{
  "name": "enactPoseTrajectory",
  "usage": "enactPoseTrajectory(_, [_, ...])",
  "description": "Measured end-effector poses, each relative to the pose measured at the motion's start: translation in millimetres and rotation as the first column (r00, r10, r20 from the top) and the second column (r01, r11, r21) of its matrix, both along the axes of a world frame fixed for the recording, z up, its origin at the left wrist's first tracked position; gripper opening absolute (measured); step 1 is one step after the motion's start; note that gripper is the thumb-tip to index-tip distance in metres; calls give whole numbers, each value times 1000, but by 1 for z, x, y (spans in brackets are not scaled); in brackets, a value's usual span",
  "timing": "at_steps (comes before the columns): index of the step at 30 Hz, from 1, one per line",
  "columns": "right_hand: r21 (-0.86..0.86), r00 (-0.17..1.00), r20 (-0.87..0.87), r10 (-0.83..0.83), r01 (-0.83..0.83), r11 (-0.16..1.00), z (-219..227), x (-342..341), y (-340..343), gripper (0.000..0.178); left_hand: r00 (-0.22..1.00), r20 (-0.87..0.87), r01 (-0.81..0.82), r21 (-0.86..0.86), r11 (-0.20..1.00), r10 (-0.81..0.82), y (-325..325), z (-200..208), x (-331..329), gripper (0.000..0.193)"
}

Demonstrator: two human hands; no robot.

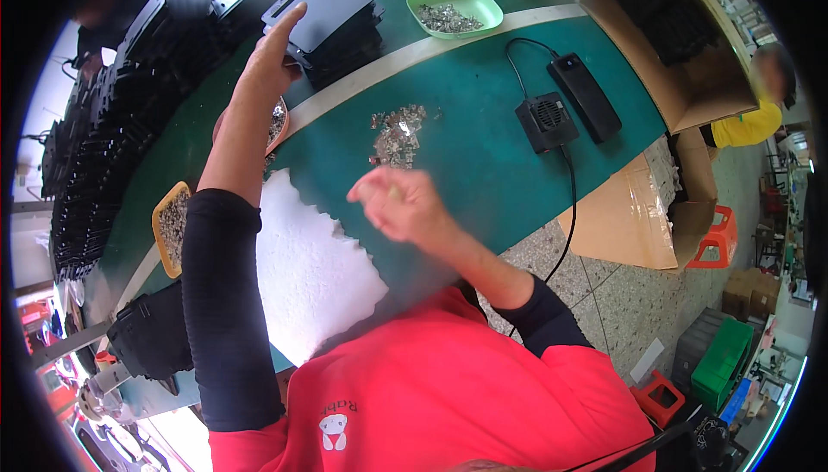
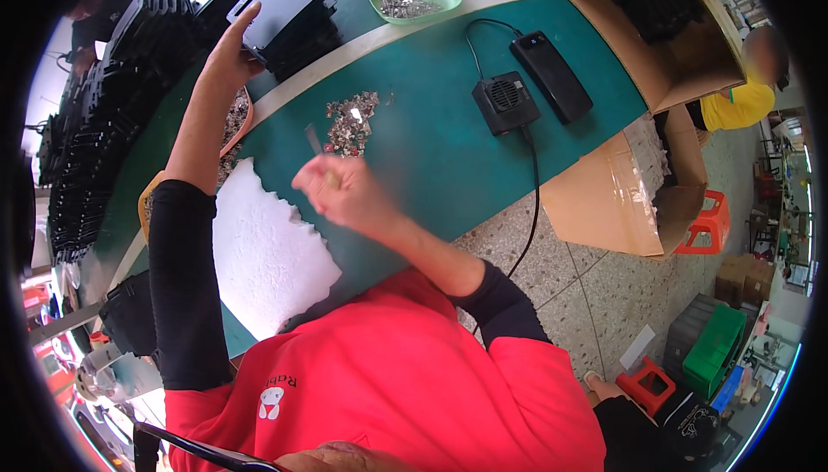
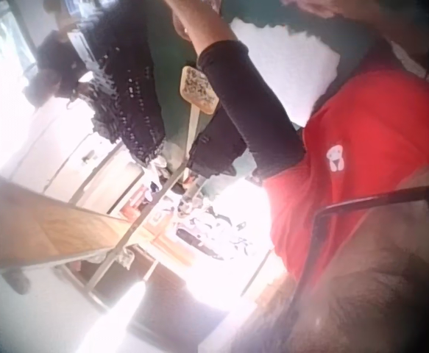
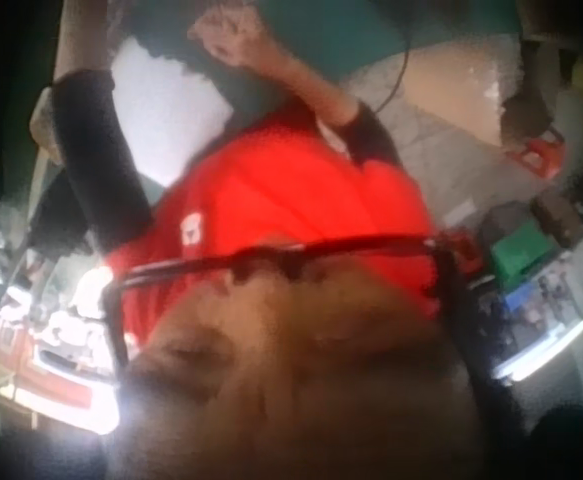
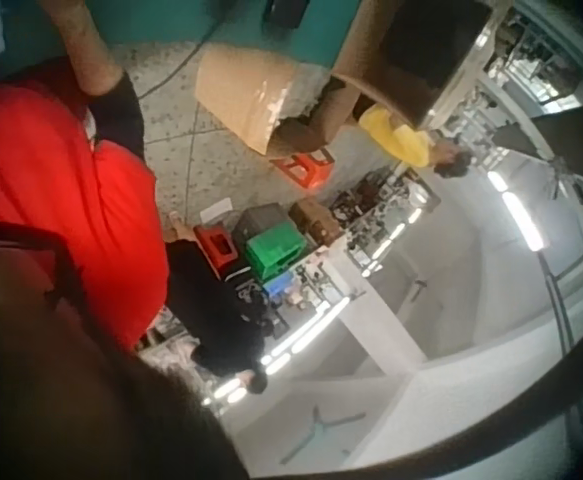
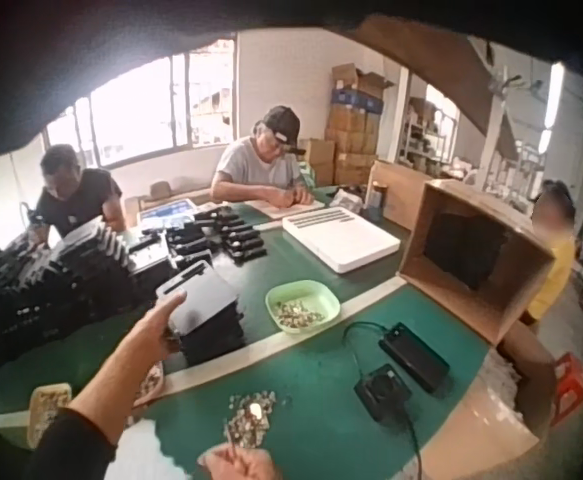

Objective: The person uses a small screwdriver to remove screws from black rectangular electronic casings. They place the removed screws into a yellow tray and stack the opened casings on the table. The person repeats this process for multiple units, working at a green table in a workshop environment.

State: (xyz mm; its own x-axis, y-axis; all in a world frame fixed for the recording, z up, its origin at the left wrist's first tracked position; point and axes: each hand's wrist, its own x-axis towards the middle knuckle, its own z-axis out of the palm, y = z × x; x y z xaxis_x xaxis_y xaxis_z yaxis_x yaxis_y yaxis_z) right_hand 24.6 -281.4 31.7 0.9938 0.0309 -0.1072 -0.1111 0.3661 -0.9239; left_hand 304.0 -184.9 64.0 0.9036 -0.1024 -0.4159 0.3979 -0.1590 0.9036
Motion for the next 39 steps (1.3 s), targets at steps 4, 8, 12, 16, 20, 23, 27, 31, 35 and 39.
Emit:
enactPoseTrajectory(4, [59,986,-46,-160,163,985,10,10,-33,22,988,-152,10,-202,979,-41,9,-11,2,98])
enactPoseTrajectory(8, [-1,971,-76,-229,229,973,-4,12,-54,22,988,-157,-6,-53,999,-2,2,-8,-2,103])
enactPoseTrajectory(12, [-11,965,-127,-230,230,973,-12,12,-63,20,995,-99,6,29,1000,-3,-10,-6,-14,104])
enactPoseTrajectory(16, [3,969,-151,-197,200,980,-14,13,-62,18,994,-110,4,-13,1000,-5,1,-10,-9,97])
enactPoseTrajectory(20, [-39,980,-127,-152,148,988,-17,13,-64,16,982,-168,-92,-23,995,87,-9,-1,-12,105])
enactPoseTrajectory(23, [-88,981,-134,-142,131,987,-17,14,-65,17,962,-220,-183,-71,981,163,-19,2,-8,107])
enactPoseTrajectory(27, [-108,985,-128,-115,102,989,-16,14,-64,19,948,-240,-237,-97,966,209,-41,3,2,112])
enactPoseTrajectory(31, [-125,986,-122,-118,103,987,-21,13,-63,19,958,-259,-154,-93,984,125,-62,6,14,117])
enactPoseTrajectory(35, [-142,988,-106,-115,99,985,-21,13,-63,17,947,-305,-120,-53,991,98,-68,8,25,122])
enactPoseTrajectory(39, [-221,992,-76,-103,83,972,-21,14,-62,19,944,-307,-156,-101,983,119,-80,2,33,123])
